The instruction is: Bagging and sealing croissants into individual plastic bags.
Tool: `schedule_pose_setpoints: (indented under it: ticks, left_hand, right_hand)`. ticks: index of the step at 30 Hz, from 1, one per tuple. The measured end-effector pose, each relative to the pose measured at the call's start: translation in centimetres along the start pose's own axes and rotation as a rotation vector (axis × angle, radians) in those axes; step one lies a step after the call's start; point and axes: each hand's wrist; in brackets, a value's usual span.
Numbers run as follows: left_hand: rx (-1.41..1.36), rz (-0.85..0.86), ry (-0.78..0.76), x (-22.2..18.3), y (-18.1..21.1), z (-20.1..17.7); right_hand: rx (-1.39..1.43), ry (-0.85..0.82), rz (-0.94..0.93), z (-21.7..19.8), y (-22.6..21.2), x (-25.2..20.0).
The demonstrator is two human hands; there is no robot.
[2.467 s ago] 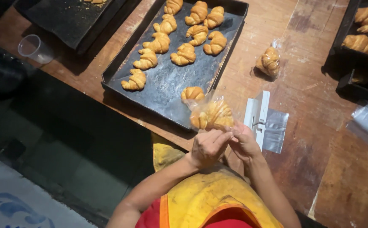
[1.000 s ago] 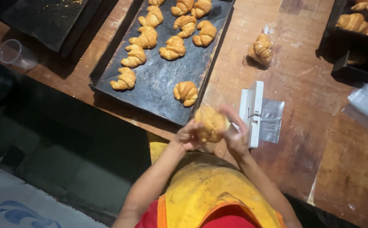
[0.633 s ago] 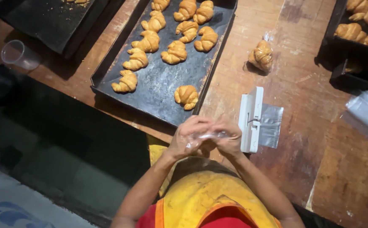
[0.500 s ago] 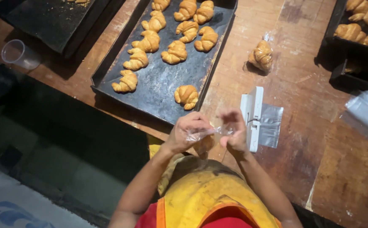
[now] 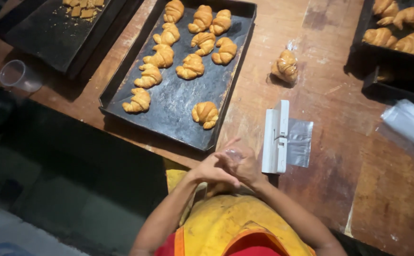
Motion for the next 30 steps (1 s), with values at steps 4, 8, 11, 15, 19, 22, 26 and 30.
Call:
schedule_pose_setpoints:
  ticks: [4, 8, 11, 15, 19, 22, 26, 30]
  left_hand:
    - [0.230, -0.110, -0.007, 1.1, -2.5, 0.5]
    - [0.278, 0.019, -0.027, 1.1, 1.6, 1.4]
    - [0.550, -0.171, 0.016, 1.3, 3.3, 1.8]
    - [0.355, -0.462, -0.041, 2.2, 0.4, 1.0]
    - [0.402, -0.235, -0.102, 2.3, 3.8, 2.5]
    - [0.397, -0.449, -0.149, 1.4, 4.9, 3.3]
    - [0.871, -0.247, -0.013, -0.9, 6.5, 5.6]
    - [1.224, 0.402, 0.247, -2.5, 6.3, 7.1]
  right_hand:
    - [-0.076, -0.014, -0.382, -2.3, -0.3, 0.3]
    - [-0.231, -0.021, -0.389, -5.8, -2.1, 1.4]
    - [-0.428, -0.040, -0.383, -9.6, -2.4, 1.5]
    - [-0.615, -0.383, -0.952, -9.4, -12.1, 5.2]
    - [-0.819, -0.562, -1.043, -9.4, -7.0, 2.1]
    - [-0.910, -0.921, -0.860, -9.9, -3.4, -0.1]
    - [-0.661, -0.906, -0.611, -10.0, -1.7, -4.0]
    - [-0.490, -0.806, -0.298, -10.3, 3.3, -10.5]
Point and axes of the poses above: each hand's wrist, its own x-axis towards the middle knuckle, its own z-axis out of the palm, y = z × x, and after that the axes turned 13 degrees about -z, right-handed
